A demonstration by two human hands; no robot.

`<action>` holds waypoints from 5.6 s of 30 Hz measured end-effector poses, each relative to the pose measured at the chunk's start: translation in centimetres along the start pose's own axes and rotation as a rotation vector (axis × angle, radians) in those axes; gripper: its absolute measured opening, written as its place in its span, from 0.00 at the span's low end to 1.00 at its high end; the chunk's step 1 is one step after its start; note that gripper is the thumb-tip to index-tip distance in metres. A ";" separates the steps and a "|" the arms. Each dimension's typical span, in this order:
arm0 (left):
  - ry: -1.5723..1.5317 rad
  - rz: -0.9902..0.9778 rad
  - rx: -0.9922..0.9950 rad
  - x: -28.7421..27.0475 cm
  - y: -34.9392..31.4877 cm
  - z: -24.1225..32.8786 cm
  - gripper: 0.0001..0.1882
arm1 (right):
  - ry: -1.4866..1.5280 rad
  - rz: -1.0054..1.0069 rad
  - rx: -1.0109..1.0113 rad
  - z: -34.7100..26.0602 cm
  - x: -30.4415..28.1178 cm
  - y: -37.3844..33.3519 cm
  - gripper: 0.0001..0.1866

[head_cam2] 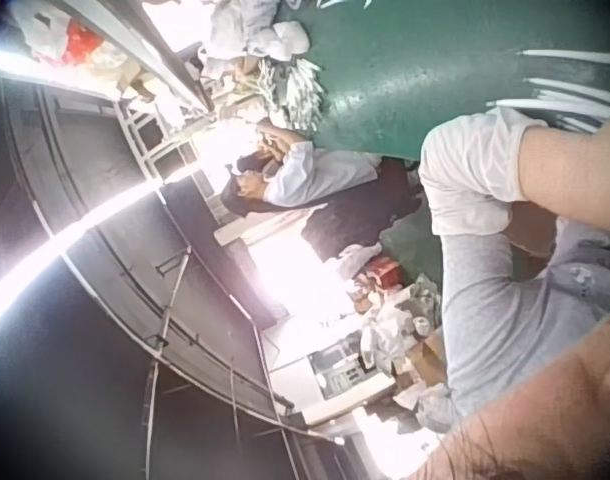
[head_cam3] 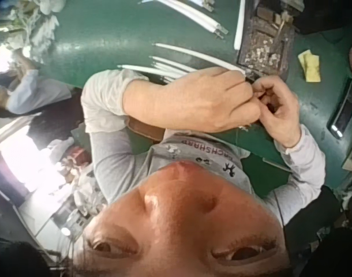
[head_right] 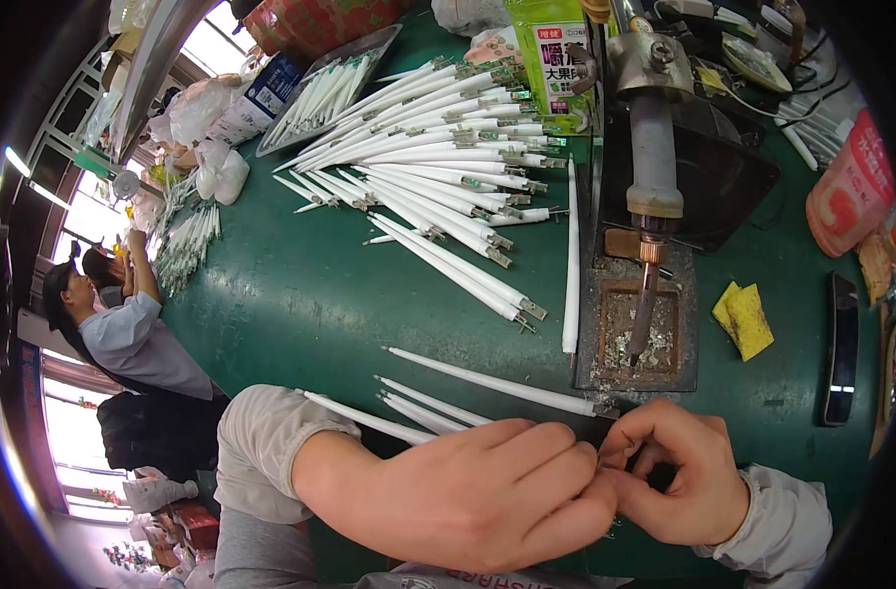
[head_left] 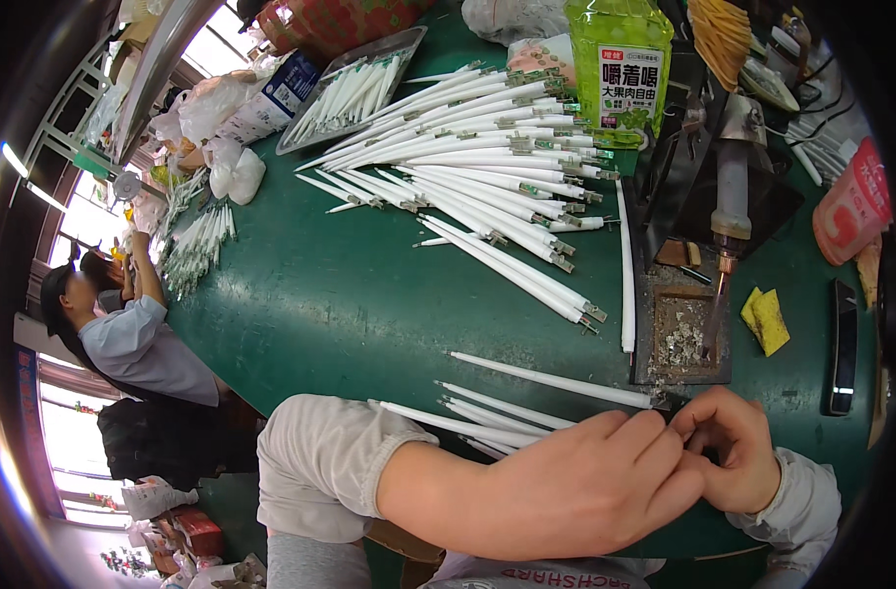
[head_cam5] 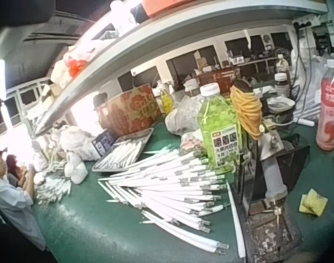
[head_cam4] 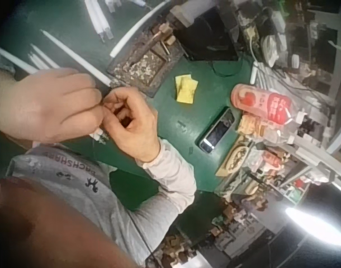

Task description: The person solders small electrical components onto the ends of white tubes on an assembly line using a soldering iron and solder wire.

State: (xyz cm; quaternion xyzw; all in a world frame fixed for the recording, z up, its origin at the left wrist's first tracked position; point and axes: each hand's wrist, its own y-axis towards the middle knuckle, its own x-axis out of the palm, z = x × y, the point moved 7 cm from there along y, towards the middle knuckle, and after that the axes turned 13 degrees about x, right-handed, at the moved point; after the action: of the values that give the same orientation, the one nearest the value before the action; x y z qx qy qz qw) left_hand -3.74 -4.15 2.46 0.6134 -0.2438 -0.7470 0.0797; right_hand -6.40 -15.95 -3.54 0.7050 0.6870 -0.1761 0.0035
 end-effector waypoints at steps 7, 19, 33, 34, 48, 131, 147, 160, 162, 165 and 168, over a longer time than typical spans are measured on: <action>-0.189 0.175 -0.077 0.7 -0.5 -2.1 0.13 | 0.405 -0.158 0.191 0.7 0.0 0.1 0.10; -0.754 0.077 -0.384 2.7 -1.5 -5.4 0.10 | 0.489 -0.126 0.208 0.9 -0.4 0.0 0.08; -1.091 -0.113 -0.796 4.1 -2.4 -6.3 0.08 | 0.444 -0.123 0.135 1.3 -0.8 1.0 0.06; -1.067 -0.111 -0.770 4.0 -2.3 -6.2 0.09 | 0.395 -0.152 0.119 1.1 -0.8 1.0 0.07; -1.380 0.027 -0.997 4.9 -3.0 -6.7 0.09 | -0.099 0.111 -0.176 -1.2 -1.8 0.6 0.07; -1.252 0.311 -0.797 3.4 -1.2 -8.7 0.07 | 0.033 0.101 -0.015 -1.2 -3.1 1.5 0.07; -1.280 0.271 -0.854 4.0 -1.3 -8.8 0.06 | 0.044 0.080 -0.034 -1.1 -2.8 1.7 0.07; -1.356 0.202 -0.981 4.6 -2.2 -8.7 0.07 | 0.254 0.041 0.013 -0.4 -2.8 1.8 0.07; -1.364 0.212 -0.980 4.6 -2.1 -8.7 0.07 | 0.100 0.042 0.009 -0.4 -2.7 1.8 0.09; -1.388 0.217 -0.983 4.6 -1.9 -8.4 0.07 | 0.013 0.034 -0.009 -0.6 -2.4 1.9 0.12; -1.412 0.208 -0.990 4.8 -1.9 -8.3 0.07 | -0.036 0.024 -0.043 -0.6 -2.2 2.0 0.13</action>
State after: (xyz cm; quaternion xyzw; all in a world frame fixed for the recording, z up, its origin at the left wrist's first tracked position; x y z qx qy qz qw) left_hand 3.41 -6.74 -3.64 -0.1244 0.0618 -0.9619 0.2353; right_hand -4.34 -18.06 -2.86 0.7096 0.6819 -0.1742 0.0332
